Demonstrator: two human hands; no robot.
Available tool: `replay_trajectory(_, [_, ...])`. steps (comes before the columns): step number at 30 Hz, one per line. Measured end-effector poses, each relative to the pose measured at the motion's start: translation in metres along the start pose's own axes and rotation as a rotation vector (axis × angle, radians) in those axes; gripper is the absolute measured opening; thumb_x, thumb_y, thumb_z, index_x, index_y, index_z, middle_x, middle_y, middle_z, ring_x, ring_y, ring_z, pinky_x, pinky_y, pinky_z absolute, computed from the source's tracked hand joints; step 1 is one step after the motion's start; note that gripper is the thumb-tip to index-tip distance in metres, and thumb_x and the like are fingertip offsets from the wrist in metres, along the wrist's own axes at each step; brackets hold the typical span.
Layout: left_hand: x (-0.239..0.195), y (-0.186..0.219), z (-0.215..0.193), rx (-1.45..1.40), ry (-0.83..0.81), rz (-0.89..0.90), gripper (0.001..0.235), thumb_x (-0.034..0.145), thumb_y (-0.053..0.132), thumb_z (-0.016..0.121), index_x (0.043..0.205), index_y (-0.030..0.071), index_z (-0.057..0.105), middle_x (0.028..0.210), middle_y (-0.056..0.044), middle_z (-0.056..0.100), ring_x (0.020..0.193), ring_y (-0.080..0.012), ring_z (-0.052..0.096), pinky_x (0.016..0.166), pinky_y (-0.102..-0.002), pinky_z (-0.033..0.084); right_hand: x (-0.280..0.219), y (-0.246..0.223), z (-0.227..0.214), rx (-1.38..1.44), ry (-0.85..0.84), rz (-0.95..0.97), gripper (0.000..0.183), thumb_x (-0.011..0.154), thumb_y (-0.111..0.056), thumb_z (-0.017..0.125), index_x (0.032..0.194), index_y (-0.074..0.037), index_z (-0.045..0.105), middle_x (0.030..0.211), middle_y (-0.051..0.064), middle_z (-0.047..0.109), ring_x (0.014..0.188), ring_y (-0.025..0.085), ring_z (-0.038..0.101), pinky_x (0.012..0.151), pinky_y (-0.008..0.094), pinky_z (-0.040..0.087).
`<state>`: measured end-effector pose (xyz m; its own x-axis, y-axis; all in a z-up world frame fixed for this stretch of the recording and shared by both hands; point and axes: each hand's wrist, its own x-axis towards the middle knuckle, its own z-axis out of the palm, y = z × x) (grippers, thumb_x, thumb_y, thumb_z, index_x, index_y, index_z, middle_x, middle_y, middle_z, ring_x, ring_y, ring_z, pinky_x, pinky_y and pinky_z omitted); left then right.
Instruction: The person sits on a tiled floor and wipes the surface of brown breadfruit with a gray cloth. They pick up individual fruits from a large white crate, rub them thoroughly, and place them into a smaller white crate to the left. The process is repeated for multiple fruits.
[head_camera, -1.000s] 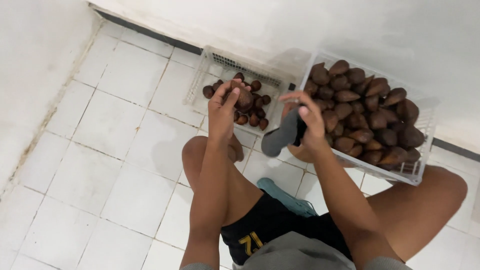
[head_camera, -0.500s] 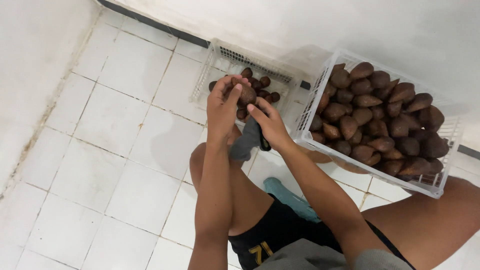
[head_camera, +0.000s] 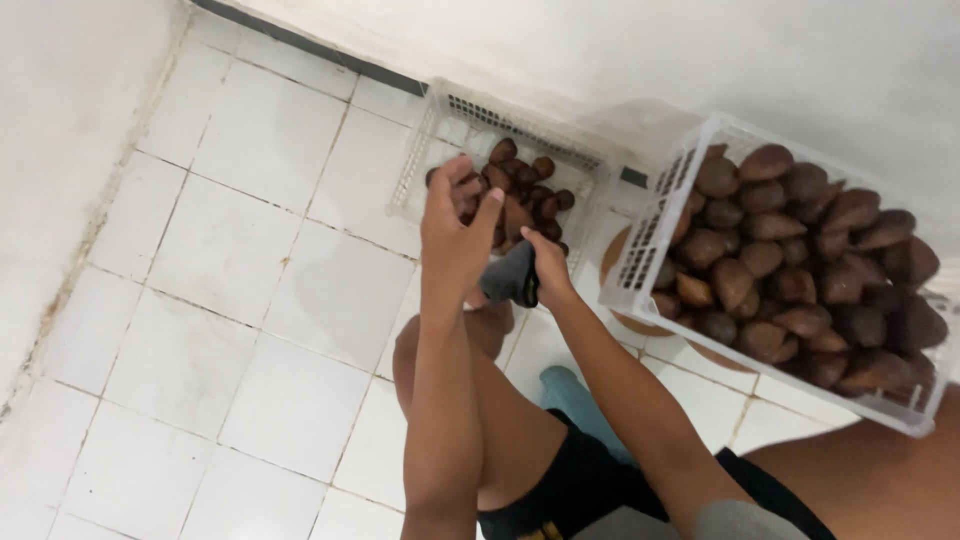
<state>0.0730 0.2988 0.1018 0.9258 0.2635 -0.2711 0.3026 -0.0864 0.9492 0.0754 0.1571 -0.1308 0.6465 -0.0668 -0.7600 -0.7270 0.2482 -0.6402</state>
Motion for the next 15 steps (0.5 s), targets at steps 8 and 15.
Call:
replay_trajectory(8, [0.012,-0.011,-0.001,-0.031,-0.024,0.038,0.053,0.095,0.026,0.066,0.142,0.005,0.052,0.140,-0.021,0.056,0.122,-0.0345,0.065,0.113,-0.049,0.044,0.059,0.008,0.023,-0.139,0.236,0.221,0.100,0.091,-0.060,0.071,0.159,-0.001,0.029,0.159,0.021,0.032,0.147,0.034,0.036,0.118,0.049,0.035])
replay_trajectory(15, [0.026,0.010,-0.007,-0.069,-0.099,-0.025,0.056,0.095,0.025,0.061,0.144,0.001,0.048,0.144,-0.024,0.050,0.126,-0.0371,0.061,0.113,-0.052,0.041,0.121,0.002,0.048,-0.194,0.344,0.220,0.089,0.083,-0.059,0.074,0.147,-0.001,0.052,0.149,0.017,0.052,0.140,0.031,0.049,0.112,0.043,0.043])
